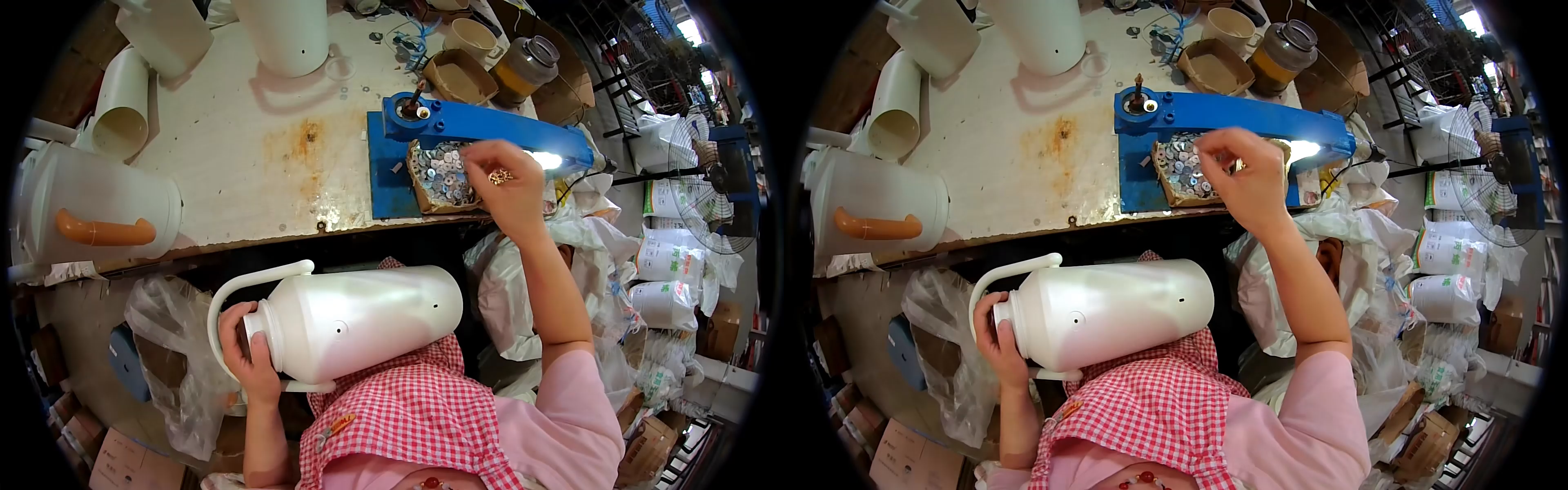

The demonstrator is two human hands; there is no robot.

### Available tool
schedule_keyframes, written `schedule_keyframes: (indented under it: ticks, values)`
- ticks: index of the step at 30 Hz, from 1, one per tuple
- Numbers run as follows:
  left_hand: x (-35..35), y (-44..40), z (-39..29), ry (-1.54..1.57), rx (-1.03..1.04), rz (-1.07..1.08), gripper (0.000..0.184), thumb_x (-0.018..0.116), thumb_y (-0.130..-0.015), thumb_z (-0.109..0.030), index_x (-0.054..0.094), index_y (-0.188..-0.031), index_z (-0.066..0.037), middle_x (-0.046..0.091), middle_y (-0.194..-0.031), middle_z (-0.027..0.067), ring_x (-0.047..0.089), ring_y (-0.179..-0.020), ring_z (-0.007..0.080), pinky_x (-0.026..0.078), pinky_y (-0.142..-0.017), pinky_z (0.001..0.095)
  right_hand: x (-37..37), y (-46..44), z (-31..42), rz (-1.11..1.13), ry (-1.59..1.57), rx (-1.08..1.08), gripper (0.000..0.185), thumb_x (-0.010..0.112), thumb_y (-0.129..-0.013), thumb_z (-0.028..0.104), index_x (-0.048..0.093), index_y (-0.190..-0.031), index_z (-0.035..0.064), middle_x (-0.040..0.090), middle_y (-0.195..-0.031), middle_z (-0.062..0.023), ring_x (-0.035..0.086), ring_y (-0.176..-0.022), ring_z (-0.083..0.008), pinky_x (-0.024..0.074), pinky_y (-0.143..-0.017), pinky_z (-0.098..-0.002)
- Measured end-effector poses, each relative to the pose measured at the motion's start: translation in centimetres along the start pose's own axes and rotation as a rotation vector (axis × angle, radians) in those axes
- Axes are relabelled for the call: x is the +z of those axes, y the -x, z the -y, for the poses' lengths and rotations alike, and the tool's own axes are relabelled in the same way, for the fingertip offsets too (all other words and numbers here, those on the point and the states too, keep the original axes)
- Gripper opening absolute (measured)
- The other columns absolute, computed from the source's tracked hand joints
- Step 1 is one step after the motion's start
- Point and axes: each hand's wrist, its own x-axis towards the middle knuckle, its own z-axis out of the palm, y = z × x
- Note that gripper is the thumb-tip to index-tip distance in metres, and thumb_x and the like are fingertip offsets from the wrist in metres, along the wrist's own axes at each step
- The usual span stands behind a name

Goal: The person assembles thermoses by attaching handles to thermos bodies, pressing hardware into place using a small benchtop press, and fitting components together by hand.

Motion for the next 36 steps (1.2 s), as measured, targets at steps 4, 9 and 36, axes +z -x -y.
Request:
schedule_keyframes:
  ticks: [4,9,36]
  values:
    - [0.4,-0.3,-0.7,-0.021,-0.004,0.008,0.037,0.053,-0.089,-0.013,0.055,-0.124,0.001,0.054,-0.12,0.0124,0.054,-0.111,0.0235,0.041,-0.101,0.0364,0.9,-4.6,3.4,-0.179,-0.012,-0.275,0.01,0.073,-0.08,-0.004,0.07,-0.088,0.0016,0.074,-0.089,-0.0061,0.066,-0.073,-0.0132,0.0517,-0.064,-0.0244]
    - [0.3,-0.2,-0.7,-0.012,-0.042,0.0,0.038,0.053,-0.089,-0.012,0.055,-0.124,0.0,0.055,-0.119,0.0116,0.053,-0.111,0.0229,0.04,-0.102,0.0363,2.7,-8.2,3.7,-0.208,0.171,-0.618,0.016,0.074,-0.073,-0.005,0.066,-0.081,0.0058,0.074,-0.093,-0.0038,0.07,-0.078,-0.0208,0.055,-0.066,-0.0284]
    - [-4.0,-5.1,-4.9,0.686,-0.356,-0.55,0.034,0.043,-0.102,-0.029,0.06,-0.117,-0.003,0.067,-0.112,0.0082,0.067,-0.102,0.0214,0.056,-0.086,0.0369,4.4,-1.1,8.0,0.439,-0.908,0.366,0.036,0.064,-0.099,0.027,0.064,-0.114,-0.0063,0.072,-0.088,-0.0062,0.067,-0.072,-0.0101,0.0552,-0.064,-0.0251]
